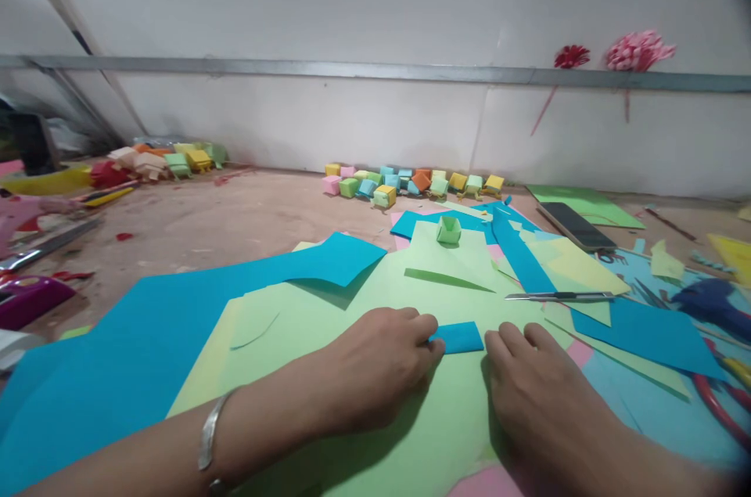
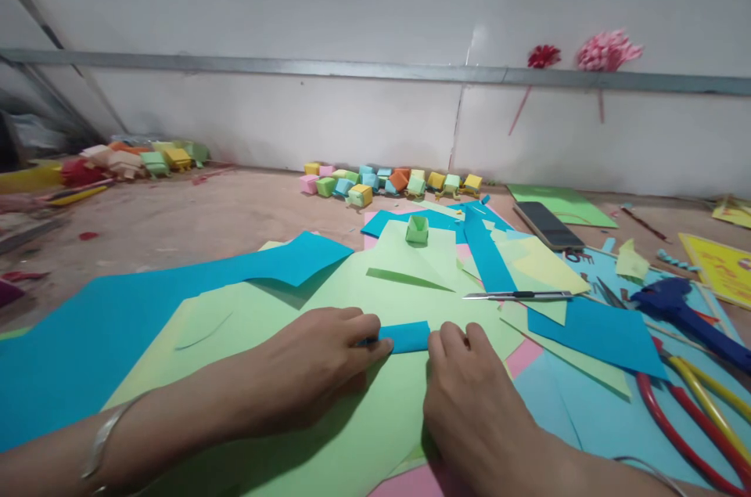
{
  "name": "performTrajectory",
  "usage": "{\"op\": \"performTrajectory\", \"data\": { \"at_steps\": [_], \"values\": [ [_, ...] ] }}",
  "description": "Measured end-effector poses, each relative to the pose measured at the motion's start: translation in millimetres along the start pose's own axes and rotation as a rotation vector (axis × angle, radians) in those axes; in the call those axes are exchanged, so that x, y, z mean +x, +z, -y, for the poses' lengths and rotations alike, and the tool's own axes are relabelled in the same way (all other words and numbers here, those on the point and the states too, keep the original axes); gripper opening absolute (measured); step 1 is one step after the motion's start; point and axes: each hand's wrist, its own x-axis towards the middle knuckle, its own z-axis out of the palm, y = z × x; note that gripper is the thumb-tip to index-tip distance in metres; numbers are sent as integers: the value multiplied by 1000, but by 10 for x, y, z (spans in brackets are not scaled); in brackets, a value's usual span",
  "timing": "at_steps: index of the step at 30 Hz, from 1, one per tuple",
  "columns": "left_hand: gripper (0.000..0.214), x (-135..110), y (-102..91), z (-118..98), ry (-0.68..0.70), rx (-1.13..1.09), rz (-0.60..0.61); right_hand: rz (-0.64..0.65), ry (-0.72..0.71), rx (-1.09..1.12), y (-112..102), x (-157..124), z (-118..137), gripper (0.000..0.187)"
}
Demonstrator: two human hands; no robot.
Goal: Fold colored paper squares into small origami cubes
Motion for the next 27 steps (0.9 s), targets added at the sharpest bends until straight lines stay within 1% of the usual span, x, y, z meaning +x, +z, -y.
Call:
{"op": "performTrajectory", "data": {
  "at_steps": [3,4,6,7,10,13,15,16,18,19,20,21,23,25,27],
  "values": [
    [16,10,57,-17,28,45,-15,-15,97,-20,-68,37,14,10],
    [18,7,60,-24,32,51,-10,-23,92,-12,-80,47,22,13],
    [16,-2,38,-40,38,48,38,-41,34,35,-81,59,42,27],
    [14,-8,13,-50,36,44,78,-44,2,63,-69,60,52,27],
    [13,-26,-85,-90,-13,53,203,-26,-27,98,-10,43,71,7],
    [16,-54,-172,-130,-63,67,253,-13,-36,65,48,6,69,18],
    [11,-75,-200,-135,-64,53,254,-2,-53,39,64,-19,60,21],
    [8,-81,-200,-127,-59,31,247,6,-47,29,61,-26,53,22],
    [17,-73,-170,-89,-63,-28,191,12,-5,7,34,-24,34,21],
    [22,-58,-139,-62,-68,-66,148,5,29,-13,12,-12,22,20],
    [27,-36,-99,-31,-95,-84,72,-9,65,-36,-11,6,8,19],
    [25,-9,-53,0,-115,-93,8,-30,94,-55,-33,29,-6,19],
    [16,47,47,54,-134,-97,-68,-88,112,-56,-51,81,-36,20],
    [8,85,139,89,-179,-99,-116,-159,95,23,-19,122,-70,26],
    [12,97,207,106,-185,-116,-157,-182,79,199,58,146,-118,35]
  ]
}}
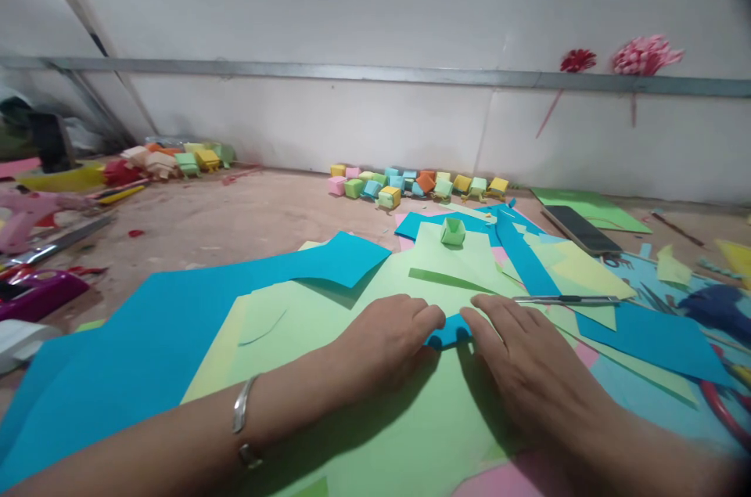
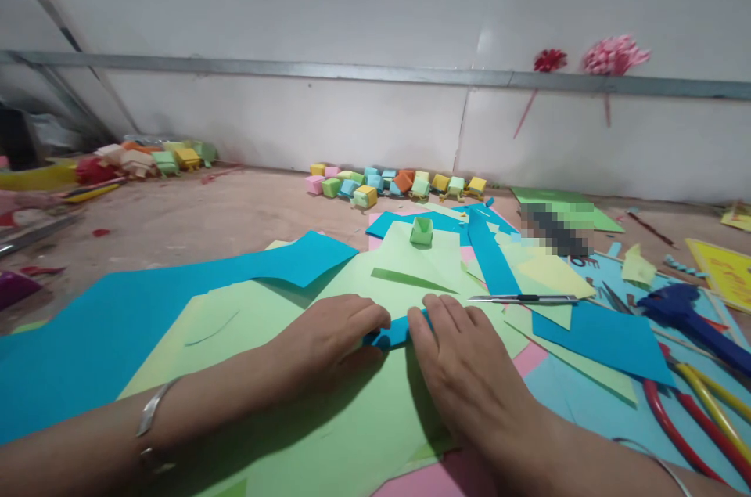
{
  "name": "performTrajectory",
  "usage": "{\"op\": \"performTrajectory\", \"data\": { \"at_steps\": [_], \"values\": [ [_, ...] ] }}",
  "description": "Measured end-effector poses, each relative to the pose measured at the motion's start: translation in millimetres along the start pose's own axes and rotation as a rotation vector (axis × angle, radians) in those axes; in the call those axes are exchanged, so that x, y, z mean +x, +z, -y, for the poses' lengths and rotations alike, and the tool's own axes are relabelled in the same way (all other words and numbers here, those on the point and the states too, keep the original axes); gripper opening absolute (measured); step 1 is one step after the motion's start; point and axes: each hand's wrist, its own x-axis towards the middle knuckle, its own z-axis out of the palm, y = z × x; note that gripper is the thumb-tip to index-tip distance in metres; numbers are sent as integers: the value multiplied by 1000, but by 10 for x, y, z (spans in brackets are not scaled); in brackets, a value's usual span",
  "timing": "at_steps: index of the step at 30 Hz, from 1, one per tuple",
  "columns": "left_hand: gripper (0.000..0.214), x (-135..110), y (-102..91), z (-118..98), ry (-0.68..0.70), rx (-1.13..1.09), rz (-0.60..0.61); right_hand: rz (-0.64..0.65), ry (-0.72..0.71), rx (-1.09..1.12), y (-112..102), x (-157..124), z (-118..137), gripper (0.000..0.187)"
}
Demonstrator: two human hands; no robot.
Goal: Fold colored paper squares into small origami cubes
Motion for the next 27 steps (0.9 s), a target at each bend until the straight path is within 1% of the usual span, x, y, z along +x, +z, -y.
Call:
{"op": "performTrajectory", "data": {
  "at_steps": [2,3,5,7,9,11,14,17,19,20,22,24,25,27],
  "values": [
    [18,-11,35,15,27,-41,-50,26,58,222,73,5,-79,35],
    [20,-17,42,23,31,-81,-94,39,109,331,100,11,-121,32],
    [22,-22,40,38,-3,-221,-213,48,248,507,120,38,-194,26],
    [19,-16,32,54,-80,-395,-296,72,382,630,105,80,-242,19],
    [17,-3,33,67,-145,-501,-284,112,432,663,90,115,-260,12],
    [20,6,47,69,-148,-495,-236,141,395,624,107,127,-256,9],
    [23,4,70,53,-76,-306,-193,149,303,535,191,96,-228,14],
    [24,-9,61,29,-22,-140,-83,123,253,433,253,49,-164,22],
    [23,-17,33,12,-18,-118,-13,94,210,358,240,29,-90,26],
    [21,-20,15,2,-24,-114,11,84,171,322,218,22,-46,25],
    [14,-21,-26,-20,-44,-98,48,72,34,242,162,14,37,18],
    [12,-17,-62,-41,-59,-81,85,80,-110,124,114,13,89,14],
    [12,-15,-74,-49,-59,-75,98,91,-138,61,99,14,97,12],
    [12,-12,-79,-56,-50,-68,99,125,-120,-37,86,19,83,11]
  ]
}}
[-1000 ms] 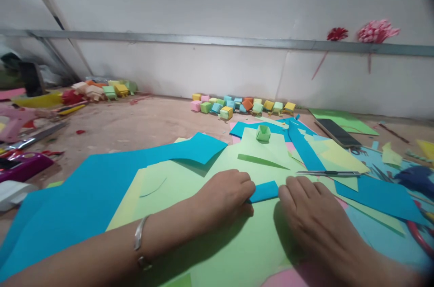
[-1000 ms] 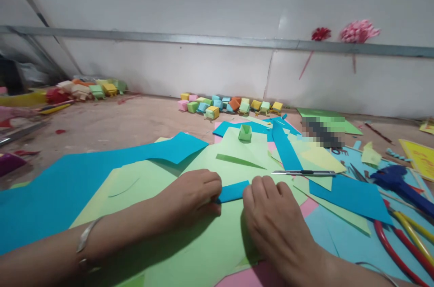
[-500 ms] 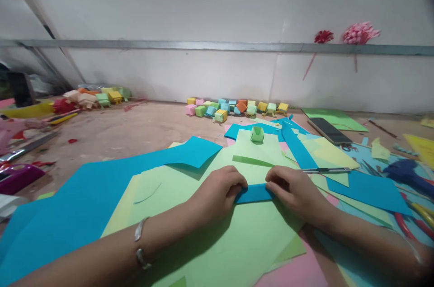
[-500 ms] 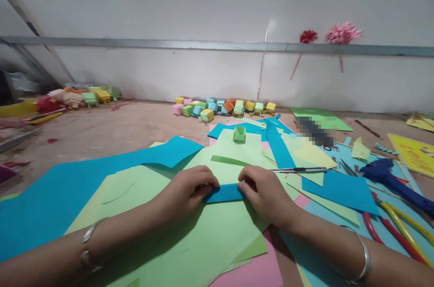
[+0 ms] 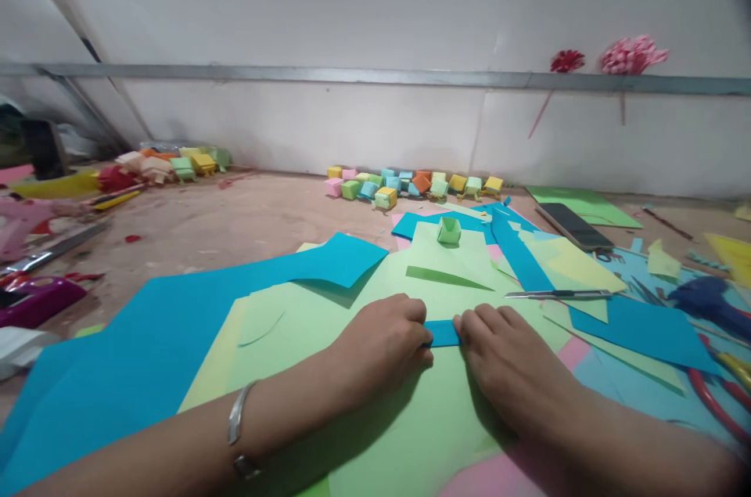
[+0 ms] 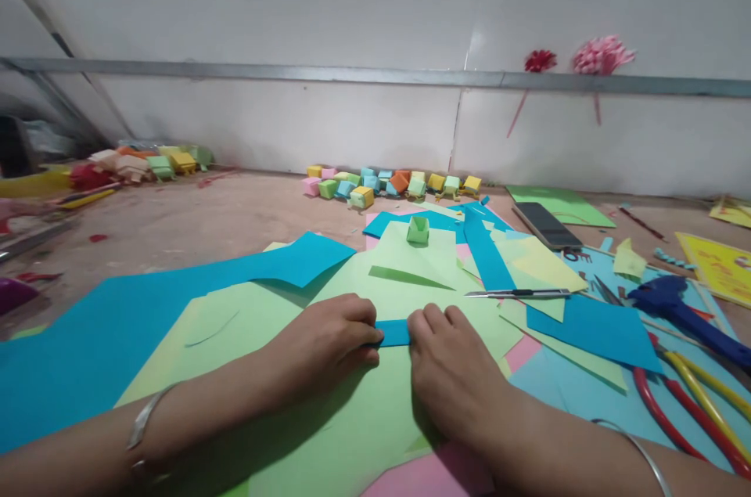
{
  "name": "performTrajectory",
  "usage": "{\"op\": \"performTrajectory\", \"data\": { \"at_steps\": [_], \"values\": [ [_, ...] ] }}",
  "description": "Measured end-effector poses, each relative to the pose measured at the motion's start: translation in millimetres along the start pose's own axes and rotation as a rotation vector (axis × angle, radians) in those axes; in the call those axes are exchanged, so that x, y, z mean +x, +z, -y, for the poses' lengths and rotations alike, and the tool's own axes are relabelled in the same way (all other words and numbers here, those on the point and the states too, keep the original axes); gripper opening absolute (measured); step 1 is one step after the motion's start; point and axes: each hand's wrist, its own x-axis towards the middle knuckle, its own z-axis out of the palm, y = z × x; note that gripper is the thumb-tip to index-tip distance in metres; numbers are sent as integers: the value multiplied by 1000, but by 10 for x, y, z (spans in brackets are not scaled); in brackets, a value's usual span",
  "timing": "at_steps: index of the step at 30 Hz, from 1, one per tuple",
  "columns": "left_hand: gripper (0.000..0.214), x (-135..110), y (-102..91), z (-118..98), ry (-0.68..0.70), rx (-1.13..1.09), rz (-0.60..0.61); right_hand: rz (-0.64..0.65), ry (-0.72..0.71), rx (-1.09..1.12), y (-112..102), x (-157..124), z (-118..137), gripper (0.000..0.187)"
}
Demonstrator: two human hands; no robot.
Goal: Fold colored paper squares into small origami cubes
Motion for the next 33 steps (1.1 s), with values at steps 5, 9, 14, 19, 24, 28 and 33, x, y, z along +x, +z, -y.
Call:
{"op": "performTrajectory", "data": {
  "at_steps": [5,9,14,19,24,28,33],
  "values": [
    [11,15,69,25,41,-31,-116,50,48,-60,17,-16,-76,13],
    [18,26,119,40,93,-79,-187,7,163,-97,59,-67,-118,22],
    [20,12,142,51,61,-112,-238,-164,319,67,91,-79,-165,20],
    [31,-3,150,67,51,-78,-274,-180,331,229,104,-55,-166,21],
    [43,-27,113,-5,-24,-70,-228,-62,335,406,108,-30,-231,18],
    [41,-43,68,-62,-90,-178,-132,63,369,580,89,-11,-257,9],
    [22,-35,33,-39,-120,-189,-42,-32,235,554,167,5,-252,33]
  ]
}}
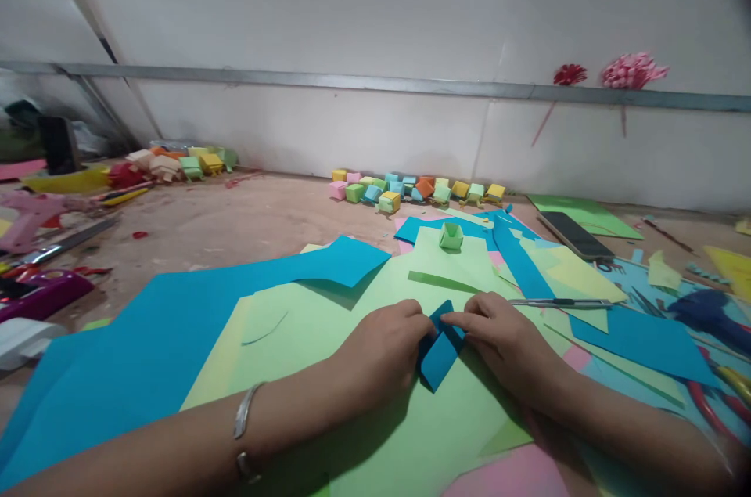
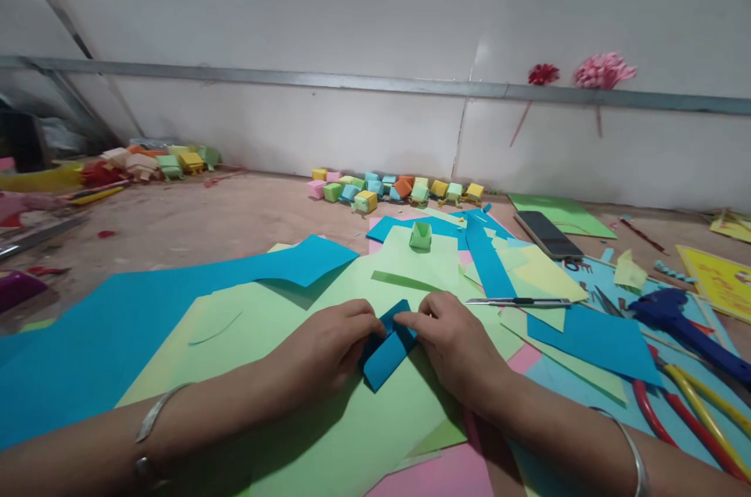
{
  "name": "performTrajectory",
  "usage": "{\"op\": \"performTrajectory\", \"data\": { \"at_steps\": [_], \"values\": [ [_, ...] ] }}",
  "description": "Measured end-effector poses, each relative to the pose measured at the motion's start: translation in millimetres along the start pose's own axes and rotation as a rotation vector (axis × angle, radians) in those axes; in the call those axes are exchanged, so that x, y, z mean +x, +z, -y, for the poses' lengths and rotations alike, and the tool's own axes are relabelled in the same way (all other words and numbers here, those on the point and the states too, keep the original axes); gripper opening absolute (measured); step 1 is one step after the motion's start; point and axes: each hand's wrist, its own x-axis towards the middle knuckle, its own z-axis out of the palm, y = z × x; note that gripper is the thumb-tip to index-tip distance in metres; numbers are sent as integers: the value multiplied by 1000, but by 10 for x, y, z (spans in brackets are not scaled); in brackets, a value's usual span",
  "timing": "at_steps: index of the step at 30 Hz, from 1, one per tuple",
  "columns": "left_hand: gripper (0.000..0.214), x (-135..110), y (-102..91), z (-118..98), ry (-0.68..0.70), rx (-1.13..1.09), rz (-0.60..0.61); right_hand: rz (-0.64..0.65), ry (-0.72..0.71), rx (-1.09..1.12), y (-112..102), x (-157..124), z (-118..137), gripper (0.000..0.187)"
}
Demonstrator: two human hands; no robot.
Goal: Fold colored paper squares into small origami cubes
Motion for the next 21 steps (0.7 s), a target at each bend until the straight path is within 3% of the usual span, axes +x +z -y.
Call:
{"op": "performTrajectory", "data": {
  "at_steps": [6,10,14,17,21],
  "values": [
    [27,14,-42,46,-81,-78,-13,82,-83,36,11,54,7,42],
    [25,16,-31,68,-99,-91,-27,-48,-112,67,-43,62,24,35],
    [18,-4,-21,62,-121,-21,-44,-156,-254,-210,-91,41,30,33],
    [14,-19,-44,37,-134,91,-29,-89,-386,-336,-110,18,49,30],
    [8,-9,-69,41,-74,174,-51,13,-387,-338,-98,-23,75,27]
  ]
}}
